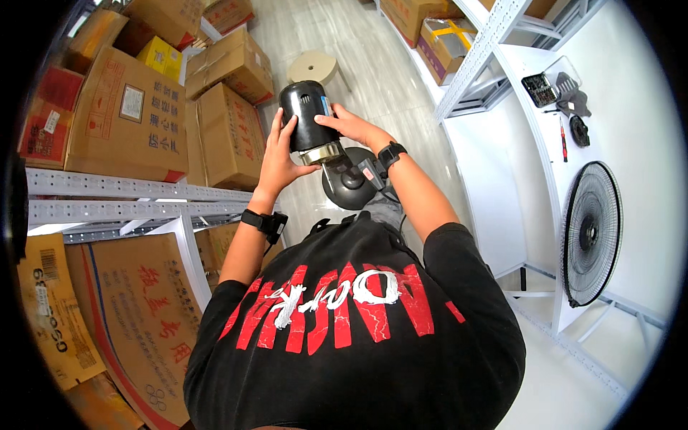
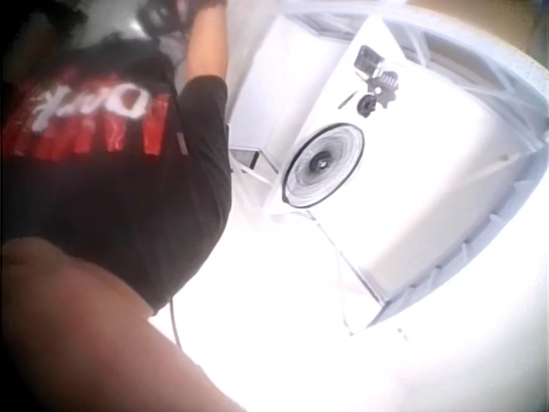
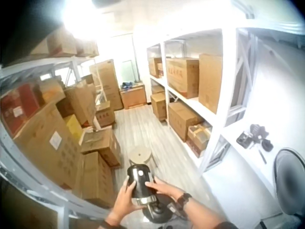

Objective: The person assembles a standing fan in a storage room. They use a screwdriver to tighten screws on the fan's internal motor housing, then attach the black motor casing and finally secure the fan blade hub to the top of the motor shaft.

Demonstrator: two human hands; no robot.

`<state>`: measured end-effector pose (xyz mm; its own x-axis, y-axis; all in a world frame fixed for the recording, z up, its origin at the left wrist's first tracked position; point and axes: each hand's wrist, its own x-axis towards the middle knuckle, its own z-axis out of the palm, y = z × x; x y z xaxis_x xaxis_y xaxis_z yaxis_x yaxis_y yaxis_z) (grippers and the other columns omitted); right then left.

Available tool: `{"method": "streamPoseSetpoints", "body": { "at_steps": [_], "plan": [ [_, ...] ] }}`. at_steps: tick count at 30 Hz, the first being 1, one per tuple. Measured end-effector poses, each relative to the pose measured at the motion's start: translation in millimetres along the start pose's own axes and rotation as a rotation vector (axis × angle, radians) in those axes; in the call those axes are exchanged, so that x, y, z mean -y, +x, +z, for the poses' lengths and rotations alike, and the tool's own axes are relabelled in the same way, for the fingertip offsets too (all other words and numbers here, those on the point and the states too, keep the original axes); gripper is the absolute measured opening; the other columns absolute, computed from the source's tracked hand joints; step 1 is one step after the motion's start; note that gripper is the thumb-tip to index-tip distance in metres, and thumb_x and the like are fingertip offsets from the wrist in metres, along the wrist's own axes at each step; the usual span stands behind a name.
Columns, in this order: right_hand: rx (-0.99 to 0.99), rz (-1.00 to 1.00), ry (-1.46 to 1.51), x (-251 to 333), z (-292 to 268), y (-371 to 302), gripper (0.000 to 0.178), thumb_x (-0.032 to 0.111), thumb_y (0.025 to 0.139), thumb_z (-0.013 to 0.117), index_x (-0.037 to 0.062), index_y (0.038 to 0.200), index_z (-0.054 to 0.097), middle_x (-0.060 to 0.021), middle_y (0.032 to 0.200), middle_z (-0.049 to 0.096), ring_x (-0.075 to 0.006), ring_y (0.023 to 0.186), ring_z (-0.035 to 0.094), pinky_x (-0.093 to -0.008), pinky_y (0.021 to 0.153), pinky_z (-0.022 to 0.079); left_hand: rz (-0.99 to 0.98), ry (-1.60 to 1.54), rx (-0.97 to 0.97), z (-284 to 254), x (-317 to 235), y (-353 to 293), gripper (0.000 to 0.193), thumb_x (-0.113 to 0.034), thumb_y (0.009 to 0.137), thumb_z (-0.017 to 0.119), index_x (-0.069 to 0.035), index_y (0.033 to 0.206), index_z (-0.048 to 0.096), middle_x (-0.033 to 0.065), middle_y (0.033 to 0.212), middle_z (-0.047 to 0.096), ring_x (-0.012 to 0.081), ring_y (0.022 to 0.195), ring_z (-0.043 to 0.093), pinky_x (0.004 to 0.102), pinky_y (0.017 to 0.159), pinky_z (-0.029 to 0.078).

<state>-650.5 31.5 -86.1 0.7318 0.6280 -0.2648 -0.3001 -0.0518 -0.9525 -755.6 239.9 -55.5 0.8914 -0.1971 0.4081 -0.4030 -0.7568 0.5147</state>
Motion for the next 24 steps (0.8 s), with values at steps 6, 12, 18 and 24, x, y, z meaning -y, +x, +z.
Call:
{"method": "streamPoseSetpoints", "body": {
  "at_steps": [6,12,18,24],
  "plan": [
    [-0.034,-0.17,0.08,-4.2,-8.0,22.1,0.093,0.035,0.087,0.076,0.005,0.157,0.022,-0.0227,0.147,0.042,-0.0287,0.136,0.042,-0.0413,0.112,0.035,-0.069,0.035,0.051,-0.9,-1.7,3.1,0.123,-0.026,0.047,0.099,-0.013,0.151,0.035,0.0198,0.163,0.016,0.0429,0.141,0.036,0.0489,0.113,0.04],
    [0.057,-0.203,0.038,-6.7,-25.6,45.3,0.114,0.041,0.077,0.084,0.0129,0.161,0.012,-0.0217,0.156,0.032,-0.0332,0.14,0.039,-0.0448,0.11,0.038,-0.044,0.099,0.067,0.0,-7.4,14.0,0.128,-0.029,0.045,0.099,-0.01,0.152,0.032,0.0254,0.162,0.013,0.0453,0.144,0.031,0.0499,0.112,0.04],
    [0.181,-0.139,-0.078,11.9,-17.4,37.7,0.118,0.044,0.074,0.085,0.0155,0.161,0.011,-0.0182,0.159,0.031,-0.032,0.141,0.039,-0.0434,0.109,0.041,-0.053,0.092,0.071,0.9,-4.7,-4.2,0.131,-0.028,0.05,0.099,-0.009,0.155,0.022,0.026,0.163,0.01,0.0429,0.147,0.027,0.047,0.117,0.033],
    [0.095,-0.472,-0.058,-5.9,-27.2,64.7,0.112,0.056,0.069,0.084,0.0112,0.155,0.03,-0.0184,0.15,0.045,-0.0304,0.136,0.045,-0.0398,0.112,0.038,-0.052,0.036,0.172,7.7,8.4,5.6,0.126,-0.02,0.059,0.096,-0.007,0.156,0.017,0.0219,0.165,0.006,0.035,0.148,0.026,0.0451,0.119,0.032]
  ]
}}
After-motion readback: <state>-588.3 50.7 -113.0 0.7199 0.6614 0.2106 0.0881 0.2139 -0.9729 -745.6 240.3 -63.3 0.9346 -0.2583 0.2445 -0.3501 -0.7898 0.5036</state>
